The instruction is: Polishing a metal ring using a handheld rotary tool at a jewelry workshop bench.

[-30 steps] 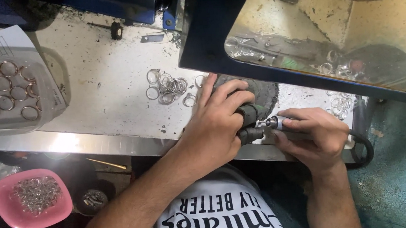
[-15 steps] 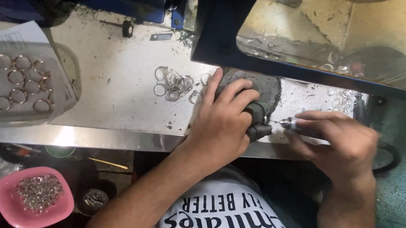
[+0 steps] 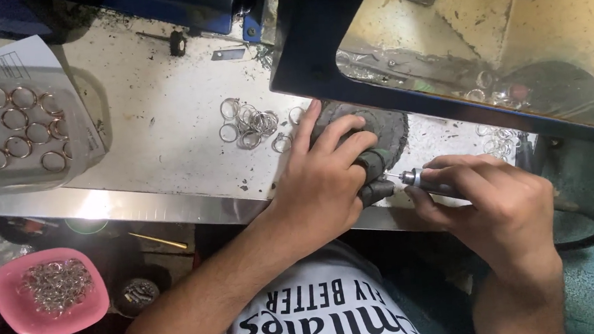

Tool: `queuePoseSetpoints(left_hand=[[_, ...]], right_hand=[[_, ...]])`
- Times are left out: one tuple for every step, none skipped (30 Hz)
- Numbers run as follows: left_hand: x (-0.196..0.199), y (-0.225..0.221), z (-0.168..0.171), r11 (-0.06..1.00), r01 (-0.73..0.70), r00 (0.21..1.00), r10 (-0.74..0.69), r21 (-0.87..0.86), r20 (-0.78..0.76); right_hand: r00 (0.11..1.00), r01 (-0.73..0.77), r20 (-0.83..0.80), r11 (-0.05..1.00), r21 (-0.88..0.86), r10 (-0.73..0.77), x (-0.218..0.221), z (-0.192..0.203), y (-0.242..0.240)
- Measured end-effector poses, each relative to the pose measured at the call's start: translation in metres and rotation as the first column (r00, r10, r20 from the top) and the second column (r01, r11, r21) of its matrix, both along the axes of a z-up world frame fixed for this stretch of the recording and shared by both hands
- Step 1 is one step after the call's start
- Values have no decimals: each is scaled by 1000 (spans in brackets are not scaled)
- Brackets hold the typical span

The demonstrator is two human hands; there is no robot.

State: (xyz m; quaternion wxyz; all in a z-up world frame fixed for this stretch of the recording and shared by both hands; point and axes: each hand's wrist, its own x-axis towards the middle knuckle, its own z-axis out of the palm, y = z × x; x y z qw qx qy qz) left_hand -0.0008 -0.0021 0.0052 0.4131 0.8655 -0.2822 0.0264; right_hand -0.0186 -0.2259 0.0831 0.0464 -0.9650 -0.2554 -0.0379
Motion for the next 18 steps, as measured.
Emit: queuePoseSetpoints(left_hand=[[0, 0, -1, 1000, 2, 1000, -2, 0, 1], [0, -1, -2, 1000, 0, 1000, 0, -10, 3], [0, -1, -2, 1000, -2, 1000, 2, -20, 6], [0, 0, -2, 1000, -1, 1000, 1, -20, 9], [0, 0, -2, 999, 3, 1000, -3, -37, 3], [0, 1, -2, 998, 6, 1000, -6, -57, -4], [1, 0, -2, 998, 5, 1000, -5, -58, -3], [1, 1, -2, 998, 4, 1000, -5, -65, -7], [1, 1, -2, 997, 4, 1000, -4, -72, -10], [0, 2, -2, 998, 5, 1000, -6, -70, -12], [0, 2, -2, 998, 2, 1000, -3, -68, -9], [1, 2, -1, 998, 0, 1000, 0, -67, -5], [2, 1, -2, 998, 2, 1000, -3, -67, -5], [2, 1, -2, 997, 4, 1000, -5, -71, -5], [1, 1, -3, 997, 6, 1000, -6, -76, -4], [1, 2, -3, 997, 5, 1000, -6, -74, -6], [1, 2, -3, 997, 10, 1000, -10, -71, -11], [2, 1, -2, 997, 15, 1000, -16, -69, -15]], right_hand=[[1000, 2, 1, 1000, 0, -2, 1, 0, -2], [1000, 1, 9, 1000, -4, -1, 2, 0, -4], [1000, 0, 18, 1000, -9, 0, 3, 1, -6], [1000, 1, 20, 1000, -8, -1, 2, 2, -8], [1000, 19, -1, 999, 29, -19, 1, 3, -10], [999, 36, -24, 997, 65, -35, 1, 4, -12], [999, 35, -23, 997, 63, -34, 0, 3, -12], [999, 17, -30, 995, 99, -14, -1, 3, -12], [999, 0, -36, 991, 135, 5, -1, 2, -12], [999, 1, -38, 991, 136, 4, -1, -3, -10], [998, -2, -61, 985, 170, 12, -1, -8, -9], [996, -4, -82, 979, 203, 21, 0, -12, -8], [996, -2, -82, 979, 203, 19, 0, -15, -8], [997, -19, -73, 975, 222, 36, 0, -17, -8], [997, -35, -64, 970, 242, 52, 0, -19, -8], [996, -35, -66, 969, 243, 53, 0, -19, -8], [996, -22, -82, 970, 241, 43, 0, -18, -9], [995, -7, -96, 971, 238, 31, 0, -17, -10]])
